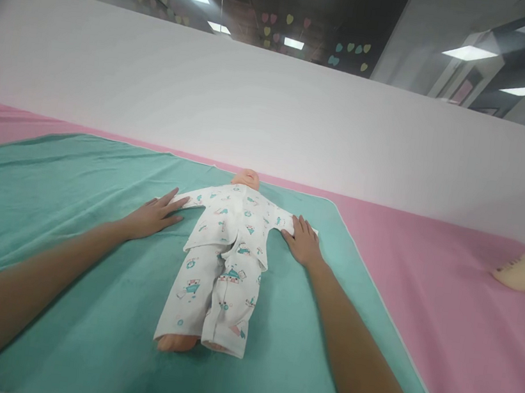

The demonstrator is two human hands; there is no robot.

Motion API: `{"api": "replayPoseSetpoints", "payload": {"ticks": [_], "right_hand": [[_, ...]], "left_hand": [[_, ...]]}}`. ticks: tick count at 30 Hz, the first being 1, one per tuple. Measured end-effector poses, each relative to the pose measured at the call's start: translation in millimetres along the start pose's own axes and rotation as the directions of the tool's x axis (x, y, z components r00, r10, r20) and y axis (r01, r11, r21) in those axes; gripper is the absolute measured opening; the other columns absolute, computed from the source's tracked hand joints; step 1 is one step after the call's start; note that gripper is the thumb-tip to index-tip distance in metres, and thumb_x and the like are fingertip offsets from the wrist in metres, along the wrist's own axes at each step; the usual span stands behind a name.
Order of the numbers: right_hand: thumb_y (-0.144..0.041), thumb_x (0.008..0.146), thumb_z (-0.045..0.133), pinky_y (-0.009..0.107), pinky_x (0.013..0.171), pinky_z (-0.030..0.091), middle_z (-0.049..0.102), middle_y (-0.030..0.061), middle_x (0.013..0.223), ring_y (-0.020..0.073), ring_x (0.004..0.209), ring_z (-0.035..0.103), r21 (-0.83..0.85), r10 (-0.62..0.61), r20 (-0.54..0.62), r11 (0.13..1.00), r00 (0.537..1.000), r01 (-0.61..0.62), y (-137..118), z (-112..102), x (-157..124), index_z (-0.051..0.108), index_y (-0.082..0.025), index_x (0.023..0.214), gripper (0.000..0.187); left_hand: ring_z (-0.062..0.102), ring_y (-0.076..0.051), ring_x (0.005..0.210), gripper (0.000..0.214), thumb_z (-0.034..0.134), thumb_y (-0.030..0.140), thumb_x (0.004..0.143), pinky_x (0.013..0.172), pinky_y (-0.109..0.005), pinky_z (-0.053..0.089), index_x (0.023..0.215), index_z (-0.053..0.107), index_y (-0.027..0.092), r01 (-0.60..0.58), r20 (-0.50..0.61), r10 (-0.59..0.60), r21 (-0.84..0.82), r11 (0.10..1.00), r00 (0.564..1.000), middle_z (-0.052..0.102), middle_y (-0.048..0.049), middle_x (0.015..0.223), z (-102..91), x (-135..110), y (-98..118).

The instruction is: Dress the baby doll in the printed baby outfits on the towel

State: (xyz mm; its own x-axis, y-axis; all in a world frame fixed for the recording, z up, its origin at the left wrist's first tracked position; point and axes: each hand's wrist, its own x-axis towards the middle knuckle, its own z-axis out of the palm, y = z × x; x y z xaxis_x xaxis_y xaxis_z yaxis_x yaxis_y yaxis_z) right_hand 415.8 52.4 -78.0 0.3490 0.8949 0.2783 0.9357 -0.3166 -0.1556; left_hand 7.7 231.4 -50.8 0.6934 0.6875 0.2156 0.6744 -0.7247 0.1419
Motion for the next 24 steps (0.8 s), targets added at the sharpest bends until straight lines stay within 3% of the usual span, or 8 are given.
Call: {"api": "replayPoseSetpoints", "payload": {"ticks": [5, 8, 12, 14, 15, 18, 21, 24], "right_hand": [[-0.061, 0.091, 0.02, 0.051, 0.109, 0.025, 0.021, 0.0068, 0.152, 0.0277, 0.138, 0.022, 0.003, -0.012, -0.047, 1.0, 0.999, 0.012, -3, -5, -3, 0.026, -0.022, 0.144, 0.066], [-0.053, 0.093, 0.025, 0.048, 0.109, 0.025, 0.029, 0.0077, 0.148, 0.0264, 0.135, 0.026, 0.016, -0.073, -0.156, 0.997, 0.985, 0.076, -14, -15, -10, 0.037, -0.02, 0.137, 0.056], [-0.044, 0.093, 0.032, 0.041, 0.096, 0.039, 0.054, 0.0107, 0.119, 0.0241, 0.112, 0.048, 0.196, -0.154, -0.329, 0.954, 0.932, 0.227, -53, -36, -42, 0.054, -0.02, 0.107, 0.035], [-0.04, 0.094, 0.035, 0.038, 0.084, 0.044, 0.058, 0.0078, 0.097, 0.0218, 0.094, 0.053, 0.311, -0.226, -0.311, 0.893, 0.923, 0.324, -79, -47, -70, 0.053, -0.021, 0.09, 0.026], [-0.039, 0.093, 0.037, 0.037, 0.079, 0.044, 0.057, 0.0059, 0.09, 0.0205, 0.087, 0.053, 0.361, -0.26, -0.293, 0.861, 0.92, 0.358, -91, -53, -86, 0.05, -0.021, 0.085, 0.023], [-0.032, 0.093, 0.04, 0.034, 0.071, 0.042, 0.054, 0.0034, 0.08, 0.0177, 0.077, 0.05, 0.449, -0.406, -0.284, 0.744, 0.869, 0.494, -121, -68, -131, 0.045, -0.022, 0.079, 0.018], [-0.038, 0.089, 0.047, 0.036, 0.071, 0.04, 0.055, 0.004, 0.083, 0.018, 0.078, 0.049, 0.411, -0.606, -0.281, 0.625, 0.744, 0.664, -137, -78, -160, 0.046, -0.021, 0.083, 0.018], [-0.054, 0.083, 0.053, 0.037, 0.073, 0.039, 0.056, 0.0031, 0.083, 0.0181, 0.079, 0.049, 0.356, -0.729, -0.21, 0.564, 0.652, 0.745, -143, -79, -168, 0.047, -0.02, 0.083, 0.035]], "left_hand": [[0.026, -0.029, 0.137, 0.06, 0.025, 0.058, 0.09, 0.109, -0.046, 0.025, 0.146, 0.018, 0.035, 0.007, -0.024, -0.007, 0.004, 1.0, 1.0, 0.008, -0.0023, 0.155, 0.6, 0, -1], [0.029, -0.03, 0.135, 0.056, 0.028, 0.053, 0.091, 0.106, -0.045, 0.03, 0.142, 0.032, 0.029, 0.009, -0.128, -0.005, 0.029, 1.0, 0.992, 0.019, -0.0045, 0.153, -3.6, -2, 4], [0.049, -0.024, 0.116, 0.04, 0.033, 0.043, 0.093, 0.096, -0.038, 0.041, 0.114, 0.058, 0.02, -0.108, -0.302, 0.089, -0.048, 0.993, 0.949, 0.054, -0.008, 0.126, -17.7, -13, 38], [0.055, -0.021, 0.103, 0.031, 0.035, 0.038, 0.093, 0.088, -0.034, 0.044, 0.099, 0.06, 0.02, -0.238, -0.343, 0.181, -0.133, 0.962, 0.922, 0.061, -0.0075, 0.107, -25.1, -26, 67], [0.055, -0.02, 0.098, 0.027, 0.037, 0.035, 0.093, 0.085, -0.034, 0.044, 0.095, 0.059, 0.02, -0.331, -0.35, 0.263, -0.15, 0.932, 0.899, 0.062, -0.0073, 0.1, -28.2, -34, 82], [0.055, -0.018, 0.089, 0.014, 0.045, 0.024, 0.089, 0.08, -0.034, 0.042, 0.089, 0.057, 0.019, -0.619, -0.399, 0.52, -0.174, 0.766, 0.755, 0.062, -0.0072, 0.093, -34.5, -63, 128], [0.052, -0.017, 0.078, 0.011, 0.049, 0.026, 0.085, 0.073, -0.035, 0.04, 0.079, 0.054, 0.019, -0.784, -0.355, 0.705, -0.167, 0.598, 0.614, 0.059, -0.0056, 0.082, -35.5, -88, 160], [0.048, -0.017, 0.072, 0.015, 0.052, 0.029, 0.081, 0.069, -0.037, 0.04, 0.07, 0.05, 0.019, -0.867, -0.292, 0.816, -0.177, 0.466, 0.498, 0.056, -0.0044, 0.075, -32.1, -100, 174]]}}
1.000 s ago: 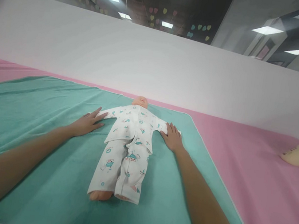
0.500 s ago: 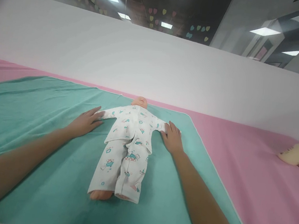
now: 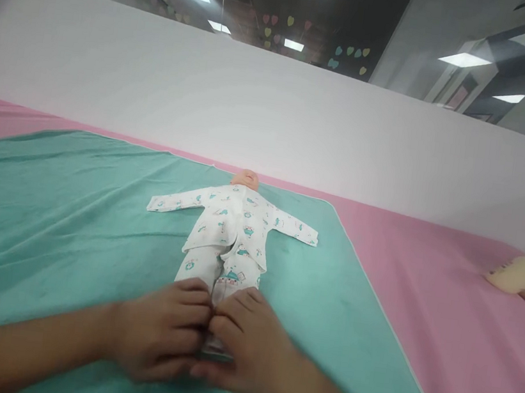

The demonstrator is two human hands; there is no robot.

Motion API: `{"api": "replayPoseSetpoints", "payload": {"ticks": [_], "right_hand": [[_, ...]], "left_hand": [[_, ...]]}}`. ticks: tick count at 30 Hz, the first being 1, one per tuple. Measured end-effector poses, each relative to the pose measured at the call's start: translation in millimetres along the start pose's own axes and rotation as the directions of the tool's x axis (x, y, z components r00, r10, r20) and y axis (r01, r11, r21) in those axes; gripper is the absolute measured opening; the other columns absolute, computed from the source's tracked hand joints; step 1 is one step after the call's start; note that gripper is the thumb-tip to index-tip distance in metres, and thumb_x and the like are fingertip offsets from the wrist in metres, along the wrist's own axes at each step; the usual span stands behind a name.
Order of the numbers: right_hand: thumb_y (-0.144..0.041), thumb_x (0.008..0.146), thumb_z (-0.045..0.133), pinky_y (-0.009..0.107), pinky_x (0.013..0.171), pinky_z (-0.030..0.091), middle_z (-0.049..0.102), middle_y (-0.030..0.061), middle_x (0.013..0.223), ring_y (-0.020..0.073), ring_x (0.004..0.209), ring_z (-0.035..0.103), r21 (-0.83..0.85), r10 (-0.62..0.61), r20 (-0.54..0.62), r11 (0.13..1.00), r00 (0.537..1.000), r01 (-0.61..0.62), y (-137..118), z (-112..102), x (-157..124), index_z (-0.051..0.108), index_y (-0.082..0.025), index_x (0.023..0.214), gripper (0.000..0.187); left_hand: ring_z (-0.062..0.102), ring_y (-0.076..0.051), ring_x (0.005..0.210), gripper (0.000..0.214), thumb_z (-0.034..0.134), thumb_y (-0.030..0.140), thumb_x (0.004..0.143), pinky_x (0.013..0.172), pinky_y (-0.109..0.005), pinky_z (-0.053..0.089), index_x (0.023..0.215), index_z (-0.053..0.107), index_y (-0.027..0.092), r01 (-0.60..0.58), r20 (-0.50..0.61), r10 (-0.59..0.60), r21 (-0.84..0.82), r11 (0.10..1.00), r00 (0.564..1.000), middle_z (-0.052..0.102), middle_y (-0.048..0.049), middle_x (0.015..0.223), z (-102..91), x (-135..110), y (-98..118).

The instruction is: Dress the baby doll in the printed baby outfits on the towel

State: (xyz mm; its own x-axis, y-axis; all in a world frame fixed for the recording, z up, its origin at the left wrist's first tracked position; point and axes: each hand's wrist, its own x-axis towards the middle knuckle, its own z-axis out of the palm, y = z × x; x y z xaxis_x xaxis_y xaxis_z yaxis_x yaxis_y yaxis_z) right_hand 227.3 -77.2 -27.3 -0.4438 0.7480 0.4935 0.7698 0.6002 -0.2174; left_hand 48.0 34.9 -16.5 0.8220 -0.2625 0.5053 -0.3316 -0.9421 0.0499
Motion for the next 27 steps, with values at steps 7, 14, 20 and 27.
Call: {"api": "replayPoseSetpoints", "payload": {"ticks": [7, 14, 20, 27], "right_hand": [[-0.036, 0.081, 0.06, 0.04, 0.088, 0.038, 0.058, 0.0034, 0.093, 0.0194, 0.094, 0.05, -0.04, 0.075, 0.111, 0.997, 0.991, -0.071, 8, 2, 5, 0.049, -0.02, 0.09, 0.022], [-0.037, 0.082, 0.061, 0.044, 0.109, 0.025, 0.061, 0.0036, 0.107, 0.0208, 0.115, 0.046, -0.082, 0.142, 0.071, 0.987, 0.987, -0.136, 14, 0, 8, 0.055, -0.022, 0.101, 0.025], [-0.033, 0.085, 0.059, 0.041, 0.109, 0.025, 0.063, 0.0003, 0.102, 0.0169, 0.111, 0.05, -0.097, 0.131, -0.01, 0.987, 0.991, -0.131, 16, 2, 7, 0.058, -0.022, 0.095, 0.015], [-0.017, 0.08, 0.059, 0.041, 0.109, 0.024, 0.063, -0.0006, 0.089, 0.0147, 0.093, 0.054, -0.091, 0.059, -0.01, 0.994, 0.998, -0.059, 16, 7, 3, 0.055, -0.02, 0.086, 0.008]], "left_hand": [[0.045, -0.017, 0.071, 0.002, 0.053, 0.018, 0.072, 0.074, -0.038, 0.043, 0.073, 0.053, 0.02, -0.009, 0.14, 0.004, 0.039, 0.999, 0.99, 0.054, -0.0043, 0.075, 0.6, 0, -5], [0.052, -0.02, 0.089, 0.01, 0.057, 0.027, 0.079, 0.093, -0.04, 0.04, 0.083, 0.057, 0.019, 0.058, 0.105, -0.066, 0.078, 0.995, 0.992, 0.059, -0.0046, 0.085, -2.9, -2, -16], [0.052, -0.018, 0.088, 0.006, 0.051, 0.021, 0.083, 0.096, -0.039, 0.037, 0.079, 0.055, 0.018, 0.071, 0.071, -0.08, 0.121, 0.99, 0.994, 0.059, -0.0036, 0.085, -2.2, -3, -17], [0.046, -0.015, 0.078, 0.011, 0.046, 0.008, 0.078, 0.088, -0.036, 0.039, 0.081, 0.052, 0.016, 0.063, 0.095, -0.067, 0.052, 0.997, 0.993, 0.056, -0.003, 0.08, 2.8, -1, -10]]}}
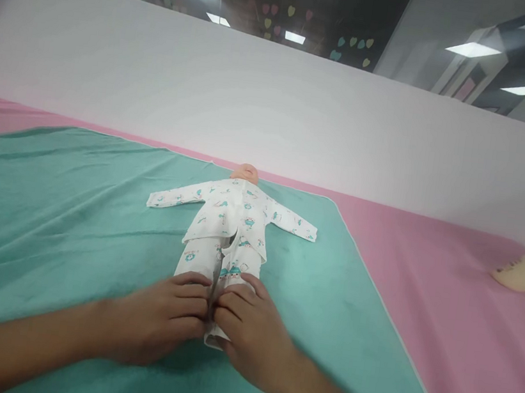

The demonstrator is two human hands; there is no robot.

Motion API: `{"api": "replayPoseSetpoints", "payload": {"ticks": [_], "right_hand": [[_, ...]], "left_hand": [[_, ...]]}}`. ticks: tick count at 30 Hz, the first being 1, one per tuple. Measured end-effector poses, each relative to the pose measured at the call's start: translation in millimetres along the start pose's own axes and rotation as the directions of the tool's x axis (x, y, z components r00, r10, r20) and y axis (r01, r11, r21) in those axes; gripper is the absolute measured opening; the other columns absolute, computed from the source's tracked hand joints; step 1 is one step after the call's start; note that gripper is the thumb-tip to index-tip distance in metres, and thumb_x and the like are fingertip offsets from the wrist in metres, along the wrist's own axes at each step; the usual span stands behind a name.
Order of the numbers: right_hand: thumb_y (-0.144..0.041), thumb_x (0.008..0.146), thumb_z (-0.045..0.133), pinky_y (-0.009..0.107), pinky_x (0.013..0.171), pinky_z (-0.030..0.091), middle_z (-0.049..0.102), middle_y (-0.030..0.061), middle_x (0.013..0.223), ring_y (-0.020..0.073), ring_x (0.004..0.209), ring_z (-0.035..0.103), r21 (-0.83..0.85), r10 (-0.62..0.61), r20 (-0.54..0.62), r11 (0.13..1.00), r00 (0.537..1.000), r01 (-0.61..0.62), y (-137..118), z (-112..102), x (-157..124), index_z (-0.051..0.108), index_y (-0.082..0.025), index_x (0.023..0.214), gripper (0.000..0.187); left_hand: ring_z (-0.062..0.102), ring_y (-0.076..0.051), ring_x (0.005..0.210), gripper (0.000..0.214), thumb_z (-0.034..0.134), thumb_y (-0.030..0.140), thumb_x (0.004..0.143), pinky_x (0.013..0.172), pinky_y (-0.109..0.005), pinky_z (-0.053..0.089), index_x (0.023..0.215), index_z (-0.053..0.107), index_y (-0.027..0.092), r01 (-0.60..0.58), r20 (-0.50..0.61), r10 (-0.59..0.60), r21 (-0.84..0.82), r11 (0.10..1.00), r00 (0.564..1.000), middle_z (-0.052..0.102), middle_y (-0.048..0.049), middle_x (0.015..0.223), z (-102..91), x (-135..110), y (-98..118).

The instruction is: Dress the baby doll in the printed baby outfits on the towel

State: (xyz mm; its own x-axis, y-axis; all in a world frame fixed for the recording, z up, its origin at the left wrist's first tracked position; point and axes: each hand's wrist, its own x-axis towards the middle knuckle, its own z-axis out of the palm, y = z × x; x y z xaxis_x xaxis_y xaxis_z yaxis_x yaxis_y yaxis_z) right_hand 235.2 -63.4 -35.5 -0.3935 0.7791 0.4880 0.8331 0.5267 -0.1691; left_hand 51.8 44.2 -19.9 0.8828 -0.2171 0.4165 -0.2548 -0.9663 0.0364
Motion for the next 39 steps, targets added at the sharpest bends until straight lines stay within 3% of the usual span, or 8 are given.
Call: {"api": "replayPoseSetpoints", "payload": {"ticks": [7, 16, 20, 25, 32, 39], "right_hand": [[-0.01, 0.081, 0.049, 0.042, 0.108, 0.028, 0.061, 0.0005, 0.086, 0.0131, 0.09, 0.054, -0.039, -0.137, -0.007, 0.99, 0.991, 0.136, 2, -4, -2, 0.056, -0.018, 0.088, 0.013], [-0.01, 0.083, 0.047, 0.038, 0.097, 0.041, 0.062, 0.0029, 0.087, 0.0141, 0.089, 0.053, -0.03, -0.236, -0.001, 0.971, 0.972, 0.236, 1, -6, -2, 0.057, -0.016, 0.094, 0.016], [-0.012, 0.081, 0.049, 0.038, 0.088, 0.045, 0.062, 0.0048, 0.089, 0.0166, 0.089, 0.052, 0.008, -0.227, 0.016, 0.974, 0.974, 0.227, 2, -4, -3, 0.057, -0.016, 0.092, 0.015], [-0.012, 0.081, 0.05, 0.038, 0.084, 0.046, 0.063, 0.0069, 0.092, 0.0183, 0.09, 0.052, 0.035, -0.246, -0.048, 0.968, 0.968, 0.248, 1, -6, -3, 0.057, -0.014, 0.096, 0.017], [-0.016, 0.081, 0.047, 0.04, 0.082, 0.047, 0.063, 0.009, 0.093, 0.0203, 0.091, 0.053, 0.055, -0.281, -0.091, 0.956, 0.955, 0.287, -1, -11, -2, 0.056, -0.013, 0.096, 0.019], [-0.016, 0.077, 0.048, 0.039, 0.087, 0.044, 0.062, 0.0072, 0.094, 0.018, 0.09, 0.054, 0.064, -0.294, -0.01, 0.954, 0.956, 0.294, -4, -9, 1, 0.056, -0.015, 0.089, 0.014]], "left_hand": [[0.041, -0.016, 0.069, 0.006, 0.048, 0.013, 0.082, 0.063, -0.034, 0.032, 0.079, 0.052, 0.016, -0.057, -0.019, 0.061, 0.172, 0.984, 0.998, 0.053, -0.0026, 0.074, -2.7, -3, 1], [0.039, -0.014, 0.058, 0.017, 0.052, 0.017, 0.084, 0.057, -0.033, 0.028, 0.068, 0.047, 0.017, -0.068, -0.055, 0.092, 0.34, 0.938, 0.994, 0.047, 0.0003, 0.064, -3.1, -5, 1], [0.039, -0.013, 0.054, 0.021, 0.047, 0.013, 0.085, 0.053, -0.032, 0.028, 0.065, 0.046, 0.017, -0.082, -0.077, 0.116, 0.345, 0.935, 0.99, 0.047, 0.001, 0.06, -4.7, -5, 5], [0.036, -0.012, 0.048, 0.021, 0.049, 0.013, 0.082, 0.046, -0.032, 0.022, 0.062, 0.048, 0.017, -0.122, -0.12, 0.169, 0.324, 0.938, 0.978, 0.044, 0.0015, 0.054, -10.7, -1, 12], [0.031, -0.011, 0.043, 0.018, 0.062, 0.012, 0.072, 0.043, -0.032, 0.018, 0.057, 0.054, 0.016, -0.14, -0.296, 0.23, 0.296, 0.945, 0.927, 0.037, 0.0031, 0.045, -16.3, 3, 28], [0.031, -0.01, 0.04, 0.032, 0.054, 0.015, 0.08, 0.04, -0.03, 0.025, 0.049, 0.045, 0.018, -0.112, -0.265, 0.172, 0.227, 0.967, 0.949, 0.035, 0.0027, 0.042, -7.2, 6, 35]]}}
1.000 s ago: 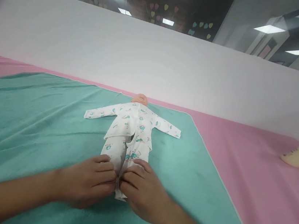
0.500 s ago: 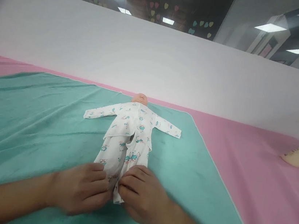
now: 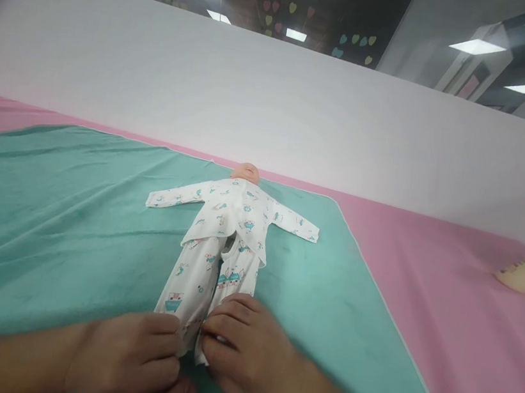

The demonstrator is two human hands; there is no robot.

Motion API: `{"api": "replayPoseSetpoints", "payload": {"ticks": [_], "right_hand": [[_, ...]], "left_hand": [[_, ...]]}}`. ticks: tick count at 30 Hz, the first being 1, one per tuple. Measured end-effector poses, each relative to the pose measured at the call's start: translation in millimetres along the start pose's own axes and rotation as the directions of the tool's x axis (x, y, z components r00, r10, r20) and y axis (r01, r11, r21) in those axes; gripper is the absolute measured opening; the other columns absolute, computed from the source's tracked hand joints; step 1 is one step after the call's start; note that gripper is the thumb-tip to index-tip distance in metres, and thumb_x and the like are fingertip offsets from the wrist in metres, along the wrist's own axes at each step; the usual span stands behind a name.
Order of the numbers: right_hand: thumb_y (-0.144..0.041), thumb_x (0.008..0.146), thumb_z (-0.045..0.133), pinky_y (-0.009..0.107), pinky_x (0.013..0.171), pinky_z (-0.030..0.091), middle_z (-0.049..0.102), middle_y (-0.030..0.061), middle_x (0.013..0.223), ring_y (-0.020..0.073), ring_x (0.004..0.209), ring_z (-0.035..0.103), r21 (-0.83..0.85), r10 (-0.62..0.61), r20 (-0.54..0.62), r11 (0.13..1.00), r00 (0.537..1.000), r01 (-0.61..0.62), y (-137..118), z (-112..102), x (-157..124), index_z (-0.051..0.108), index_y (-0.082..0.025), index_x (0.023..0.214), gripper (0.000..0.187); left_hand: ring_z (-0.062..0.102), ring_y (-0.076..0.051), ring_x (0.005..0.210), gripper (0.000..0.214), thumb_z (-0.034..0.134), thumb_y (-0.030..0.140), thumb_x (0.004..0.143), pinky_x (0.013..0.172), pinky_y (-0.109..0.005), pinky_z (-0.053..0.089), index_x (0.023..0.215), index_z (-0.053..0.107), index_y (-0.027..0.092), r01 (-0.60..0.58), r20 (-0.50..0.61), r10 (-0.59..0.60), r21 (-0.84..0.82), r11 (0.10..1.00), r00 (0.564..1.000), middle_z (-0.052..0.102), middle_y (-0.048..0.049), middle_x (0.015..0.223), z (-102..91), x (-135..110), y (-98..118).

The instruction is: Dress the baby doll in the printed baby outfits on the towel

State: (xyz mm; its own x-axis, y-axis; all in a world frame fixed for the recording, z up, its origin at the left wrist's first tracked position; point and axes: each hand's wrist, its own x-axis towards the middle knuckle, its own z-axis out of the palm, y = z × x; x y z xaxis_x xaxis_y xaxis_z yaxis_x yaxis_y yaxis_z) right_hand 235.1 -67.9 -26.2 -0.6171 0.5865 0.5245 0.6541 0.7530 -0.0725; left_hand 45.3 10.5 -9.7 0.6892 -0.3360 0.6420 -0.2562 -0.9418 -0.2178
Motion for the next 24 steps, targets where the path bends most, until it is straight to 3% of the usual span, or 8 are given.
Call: {"api": "replayPoseSetpoints", "payload": {"ticks": [9, 13, 16, 20, 24], "right_hand": [[-0.018, 0.078, 0.049, 0.035, 0.092, 0.04, 0.061, 0.0022, 0.087, 0.0149, 0.091, 0.053, 0.025, -0.005, 0.093, 1.0, 0.996, 0.003, -1, 3, 1, 0.053, -0.018, 0.079, 0.004], [-0.023, 0.08, 0.053, 0.036, 0.093, 0.039, 0.061, 0.0014, 0.085, 0.0145, 0.089, 0.054, 0.044, 0.013, 0.1, 0.999, 0.995, -0.017, -2, 4, 3, 0.051, -0.018, 0.074, 0.008], [-0.024, 0.081, 0.052, 0.036, 0.093, 0.039, 0.062, 0.0016, 0.085, 0.0142, 0.09, 0.055, 0.061, 0.011, 0.071, 0.998, 0.997, -0.015, -4, 3, 4, 0.052, -0.018, 0.076, 0.007], [-0.022, 0.082, 0.048, 0.037, 0.095, 0.04, 0.064, 0.0044, 0.09, 0.0154, 0.09, 0.056, 0.057, 0.024, -0.039, 0.998, 0.999, -0.022, -6, -2, 5, 0.054, -0.018, 0.087, 0.008], [-0.019, 0.083, 0.047, 0.039, 0.096, 0.039, 0.064, 0.0054, 0.091, 0.0156, 0.09, 0.056, 0.05, 0.049, -0.108, 0.998, 0.993, -0.044, -5, -5, 5, 0.054, -0.018, 0.094, 0.013]], "left_hand": [[0.034, -0.011, 0.04, 0.034, 0.053, 0.018, 0.082, 0.039, -0.029, 0.032, 0.049, 0.044, 0.019, 0.089, -0.007, -0.089, -0.061, 0.994, 0.996, 0.038, 0.0024, 0.041, 11.3, -10, 7], [0.033, -0.01, 0.042, 0.032, 0.054, 0.019, 0.082, 0.042, -0.026, 0.035, 0.051, 0.046, 0.018, 0.031, 0.015, -0.029, -0.149, 0.988, 0.999, 0.04, 0.0023, 0.044, 15.2, -12, 5], [0.034, -0.01, 0.043, 0.03, 0.054, 0.018, 0.083, 0.044, -0.026, 0.035, 0.054, 0.048, 0.017, -0.007, 0.021, 0.011, -0.181, 0.983, 1.0, 0.041, 0.0022, 0.047, 14.6, -12, 3], [0.038, -0.011, 0.047, 0.023, 0.055, 0.019, 0.082, 0.044, -0.03, 0.029, 0.06, 0.054, 0.017, -0.028, -0.011, 0.027, -0.107, 0.994, 1.0, 0.042, 0.002, 0.05, 5.6, -6, -1], [0.043, -0.012, 0.052, 0.021, 0.057, 0.02, 0.082, 0.047, -0.031, 0.031, 0.061, 0.055, 0.017, 0.006, 0.012, -0.005, -0.092, 0.996, 1.0, 0.047, 0.0014, 0.054, 0.0, -3, -8]]}}
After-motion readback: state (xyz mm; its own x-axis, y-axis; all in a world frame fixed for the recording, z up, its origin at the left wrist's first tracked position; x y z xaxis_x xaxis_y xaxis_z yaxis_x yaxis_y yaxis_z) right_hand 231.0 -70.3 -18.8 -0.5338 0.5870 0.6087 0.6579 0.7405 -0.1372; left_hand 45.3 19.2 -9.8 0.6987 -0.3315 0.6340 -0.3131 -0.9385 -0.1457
